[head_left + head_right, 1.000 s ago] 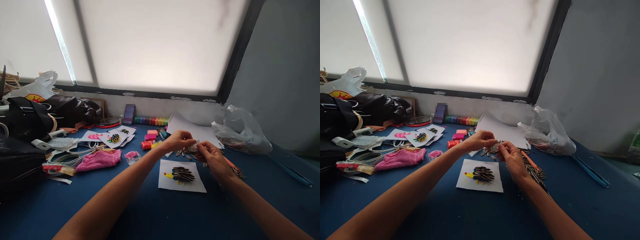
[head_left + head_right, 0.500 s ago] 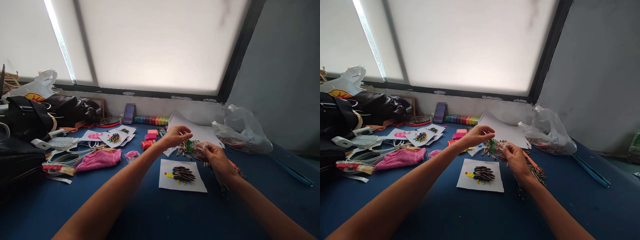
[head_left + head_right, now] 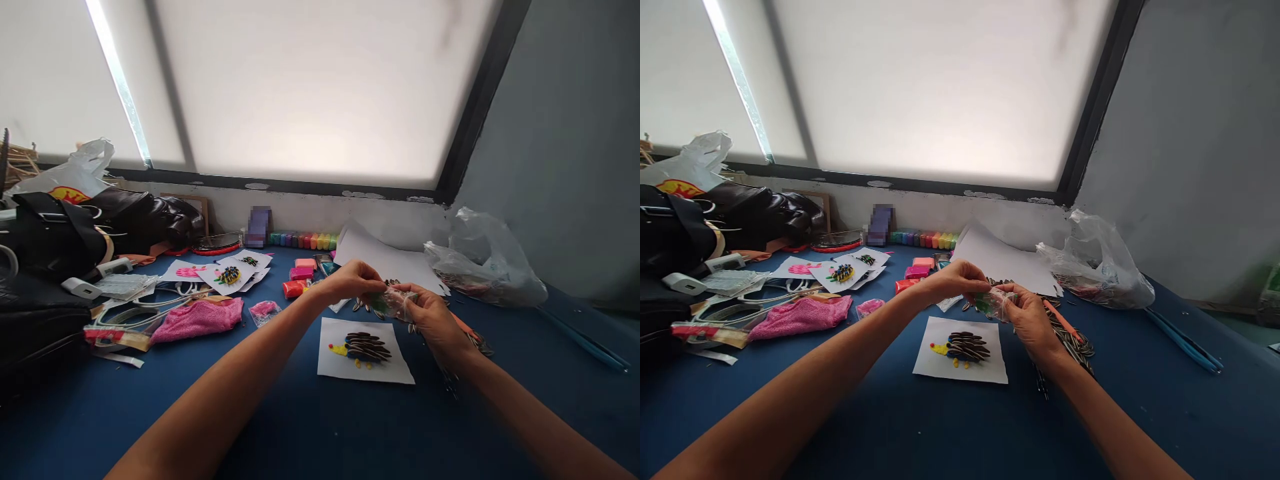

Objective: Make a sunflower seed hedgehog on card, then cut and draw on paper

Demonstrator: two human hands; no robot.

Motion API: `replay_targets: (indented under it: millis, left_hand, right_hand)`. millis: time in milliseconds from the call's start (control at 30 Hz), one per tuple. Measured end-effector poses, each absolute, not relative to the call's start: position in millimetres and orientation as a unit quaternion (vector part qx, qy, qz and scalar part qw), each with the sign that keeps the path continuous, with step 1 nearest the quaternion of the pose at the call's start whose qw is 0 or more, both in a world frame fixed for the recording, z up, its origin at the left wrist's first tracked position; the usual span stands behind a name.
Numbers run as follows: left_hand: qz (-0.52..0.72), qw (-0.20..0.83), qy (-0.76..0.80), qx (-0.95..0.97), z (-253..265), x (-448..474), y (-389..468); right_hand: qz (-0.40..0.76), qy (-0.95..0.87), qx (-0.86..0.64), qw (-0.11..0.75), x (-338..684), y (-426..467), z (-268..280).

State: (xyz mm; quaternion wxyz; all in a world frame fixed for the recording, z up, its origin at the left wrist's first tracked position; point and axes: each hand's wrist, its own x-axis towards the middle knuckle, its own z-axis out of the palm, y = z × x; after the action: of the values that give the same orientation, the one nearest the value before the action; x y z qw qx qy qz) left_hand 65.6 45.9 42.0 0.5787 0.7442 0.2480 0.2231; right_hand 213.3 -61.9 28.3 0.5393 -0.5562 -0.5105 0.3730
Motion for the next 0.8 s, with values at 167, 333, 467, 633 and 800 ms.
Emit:
replay_targets:
  millis: [167, 333, 467, 633, 800]
  left_hand:
    - [0.226, 0.547, 0.263, 0.762, 42, 67, 43]
    - [0.228, 0.534, 0.245, 0.776, 43, 66, 43]
    - [0.192, 0.603, 0.223, 0.742, 43, 64, 43]
    - [0.190, 0.627, 0.227, 0.721, 44, 61, 45]
    - [0.167, 0.608, 0.215, 0.746, 47, 58, 45]
  right_hand:
    - [0.373, -0.513, -0.555, 0.538, 212, -62, 29]
    - [0.386, -0.519, -0.546, 0.533, 213, -61, 28]
    - [0.385, -0.520, -0.534, 0.545, 217, -60, 23]
    - [0.378, -0.511, -0.533, 0.559, 220, -56, 18]
    - [0.389, -0.496, -0.540, 0.557, 218, -57, 22]
